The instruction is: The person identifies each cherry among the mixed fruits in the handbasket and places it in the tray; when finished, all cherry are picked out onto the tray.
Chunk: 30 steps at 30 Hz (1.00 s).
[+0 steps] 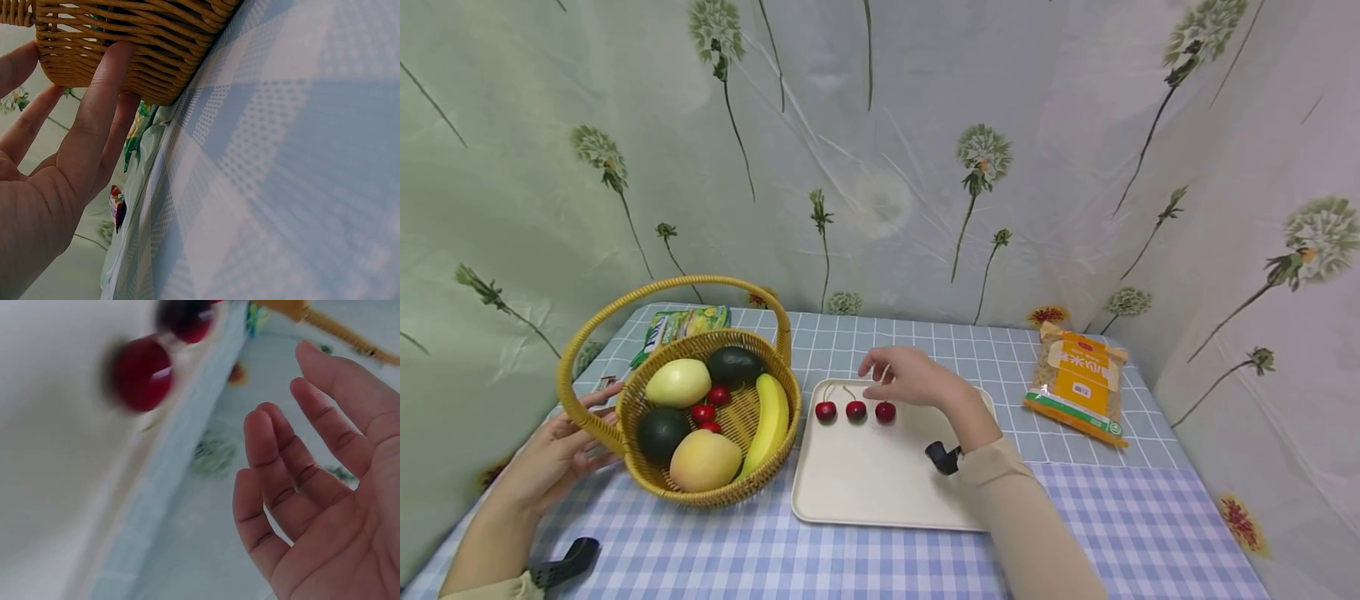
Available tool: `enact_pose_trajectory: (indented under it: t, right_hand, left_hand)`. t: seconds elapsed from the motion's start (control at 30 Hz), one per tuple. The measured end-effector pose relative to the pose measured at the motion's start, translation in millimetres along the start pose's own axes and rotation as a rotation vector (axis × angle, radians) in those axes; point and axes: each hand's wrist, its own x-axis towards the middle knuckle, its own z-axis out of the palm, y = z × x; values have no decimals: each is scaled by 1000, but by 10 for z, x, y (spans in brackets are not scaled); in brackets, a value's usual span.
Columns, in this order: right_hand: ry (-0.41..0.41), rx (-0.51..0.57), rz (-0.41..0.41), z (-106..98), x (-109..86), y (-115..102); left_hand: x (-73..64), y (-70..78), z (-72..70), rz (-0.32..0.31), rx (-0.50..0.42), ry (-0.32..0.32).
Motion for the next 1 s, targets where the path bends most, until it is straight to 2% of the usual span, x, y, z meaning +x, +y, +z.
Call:
enact_pose_trajectory:
  t: [0.13, 0.3, 0.47, 0.8, 1.0]
  right_hand:
    - [-58, -26, -74, 7, 200, -302]
    - [-153, -81, -161, 131, 493, -672]
    - [-253, -100, -191, 285, 768, -957]
    - [-396, -216, -198, 552, 1253, -1280]
    - [-425, -274, -167, 721, 1435, -1369]
  left_hand:
    - [0, 16, -9, 7, 7, -11]
    - [2, 23, -7, 8, 13, -17]
    - [17, 24, 12, -14, 32, 3]
    - [13, 23, 26, -17, 50, 20]
    - [-4, 13, 7, -18, 36, 26]
